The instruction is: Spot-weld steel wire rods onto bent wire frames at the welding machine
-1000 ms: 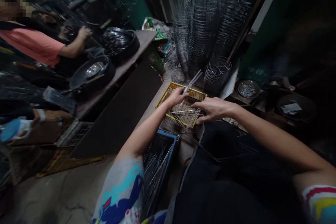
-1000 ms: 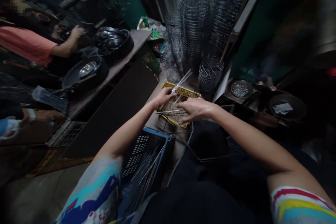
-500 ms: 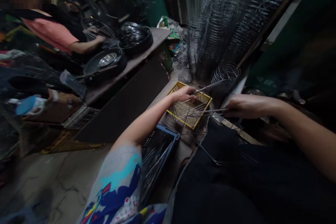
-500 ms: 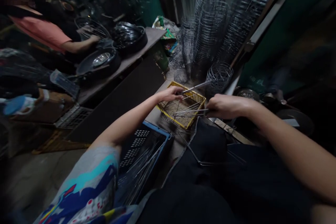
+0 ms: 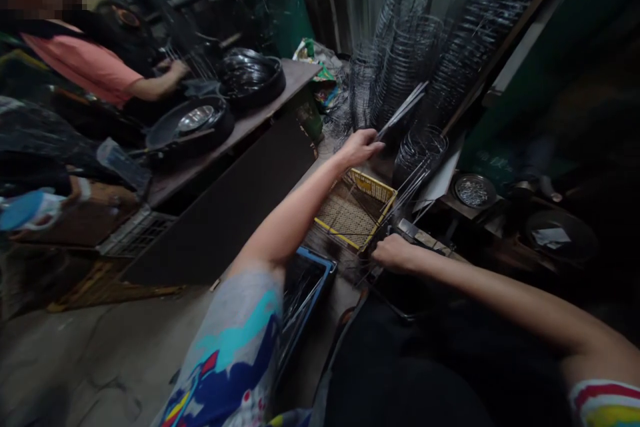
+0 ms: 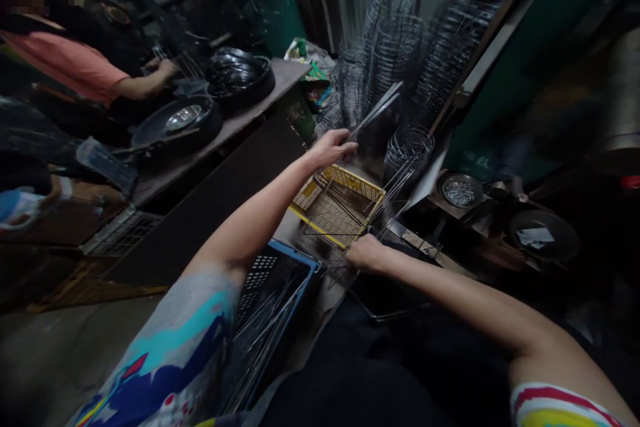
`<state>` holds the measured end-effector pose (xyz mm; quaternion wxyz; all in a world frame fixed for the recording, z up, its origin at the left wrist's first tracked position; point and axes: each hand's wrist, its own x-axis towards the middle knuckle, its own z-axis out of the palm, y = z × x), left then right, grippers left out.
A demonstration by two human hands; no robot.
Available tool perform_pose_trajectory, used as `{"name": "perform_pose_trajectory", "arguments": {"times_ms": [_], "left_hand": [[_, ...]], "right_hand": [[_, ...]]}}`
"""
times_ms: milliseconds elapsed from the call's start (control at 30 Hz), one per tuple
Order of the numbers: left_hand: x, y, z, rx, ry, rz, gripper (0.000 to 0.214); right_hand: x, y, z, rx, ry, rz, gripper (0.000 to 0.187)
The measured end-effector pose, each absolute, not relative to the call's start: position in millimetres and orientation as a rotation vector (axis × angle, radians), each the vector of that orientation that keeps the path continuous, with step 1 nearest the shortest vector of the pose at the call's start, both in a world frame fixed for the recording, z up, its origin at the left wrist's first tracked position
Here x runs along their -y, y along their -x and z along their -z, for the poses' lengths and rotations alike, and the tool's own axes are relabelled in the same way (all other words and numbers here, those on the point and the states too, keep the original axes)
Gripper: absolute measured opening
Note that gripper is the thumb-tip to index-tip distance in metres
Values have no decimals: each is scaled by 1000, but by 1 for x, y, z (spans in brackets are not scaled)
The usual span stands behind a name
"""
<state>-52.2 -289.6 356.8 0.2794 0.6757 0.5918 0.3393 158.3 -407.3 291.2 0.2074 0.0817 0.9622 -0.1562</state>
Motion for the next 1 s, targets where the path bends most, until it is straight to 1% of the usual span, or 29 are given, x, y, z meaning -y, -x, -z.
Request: {"name": "perform_pose_trajectory", "arguments": {"times_ms": [100,200,367,667,833,1000], "left_hand": [[301,83,-372,-1459,-1684,-987,28],[317,105,-371,-1400,-1514,-1015,32],[334,110,-343,-1392,-1274,-941,38],[373,126,-287,-1556,-1061,-795,42],[392,130,-252,-1594,-956,-807,46],[389,130,-240,-1599,-880,-860,44]], "right_hand": [[375,-187,-284,-2714,-380,294,24],[351,-213,-281,-2772,-511,321,19],[342,-222,-284,-2898,-695,353,14],[330,-230,-302,-3023,-857,354,16],[331,-236,-295,-3052,-858,464,16],[342,-229,-283,-2984,-826,497,13]]}}
